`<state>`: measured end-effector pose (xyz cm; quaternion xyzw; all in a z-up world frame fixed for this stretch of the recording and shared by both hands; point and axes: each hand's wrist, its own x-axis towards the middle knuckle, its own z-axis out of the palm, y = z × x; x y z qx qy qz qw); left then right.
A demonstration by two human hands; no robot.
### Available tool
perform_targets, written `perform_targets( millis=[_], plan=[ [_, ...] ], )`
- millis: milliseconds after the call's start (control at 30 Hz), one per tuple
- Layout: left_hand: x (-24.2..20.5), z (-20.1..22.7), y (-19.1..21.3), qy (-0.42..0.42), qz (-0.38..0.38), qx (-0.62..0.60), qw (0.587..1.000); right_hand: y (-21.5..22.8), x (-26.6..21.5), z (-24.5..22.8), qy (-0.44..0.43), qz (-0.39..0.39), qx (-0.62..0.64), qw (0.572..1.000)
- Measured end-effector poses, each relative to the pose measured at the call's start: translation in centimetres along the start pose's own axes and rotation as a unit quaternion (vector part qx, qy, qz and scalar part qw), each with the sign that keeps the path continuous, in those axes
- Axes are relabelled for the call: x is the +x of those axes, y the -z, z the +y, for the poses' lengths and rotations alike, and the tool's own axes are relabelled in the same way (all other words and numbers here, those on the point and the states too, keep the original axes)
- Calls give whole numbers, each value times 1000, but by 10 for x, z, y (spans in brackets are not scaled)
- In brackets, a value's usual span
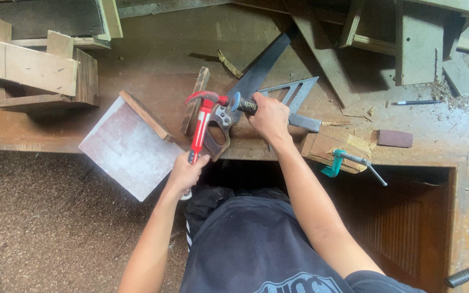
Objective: The person uses a hammer to repeatedly strike the handle of a hand saw that is clamped to a workbench. The person adjusts the saw's position and continues striking the handle to secure it.
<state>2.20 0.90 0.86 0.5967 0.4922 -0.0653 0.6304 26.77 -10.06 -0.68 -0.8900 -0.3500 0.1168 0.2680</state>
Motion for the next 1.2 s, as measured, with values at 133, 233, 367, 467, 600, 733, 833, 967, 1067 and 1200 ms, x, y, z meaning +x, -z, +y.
perform_targets(
  millis=[133, 233, 367, 467, 600, 733, 833, 967, 1067, 1200],
  plan=[
    [3, 1, -6, -24, -4, -169, 985, 1, 3, 0, 8, 15, 4, 1000],
    [2, -3, -12, -2, -48, -152, 987, 2, -2, 3, 2, 4, 1, 1000],
    [2, -1, -5, -32, -26, -110, 993, 2, 0, -1, 29, 38, 12, 999],
    [-1, 1, -11, -22, 3, -177, 984, 1, 0, -2, 18, 19, 14, 1000],
    [-3, 6, -7, -12, -26, -11, 1000, 2, 4, 2, 10, 13, -11, 1000],
    [-7, 6, 2, -22, 0, -91, 996, -2, 2, 0, 6, -7, -12, 1000],
    [-1, 9, -3, -26, -1, -118, 993, -2, 1, 3, 5, 9, -12, 1000],
    [-3, 4, 0, -25, 8, -8, 1000, -4, 2, 0, 15, 13, -22, 1000],
    [-7, -2, -3, -61, 22, -43, 997, -3, -1, 4, 3, 9, -1, 1000],
    [-3, 3, -6, -183, 43, -31, 982, -1, 2, 4, 17, -1, 14, 1000]
  ],
)
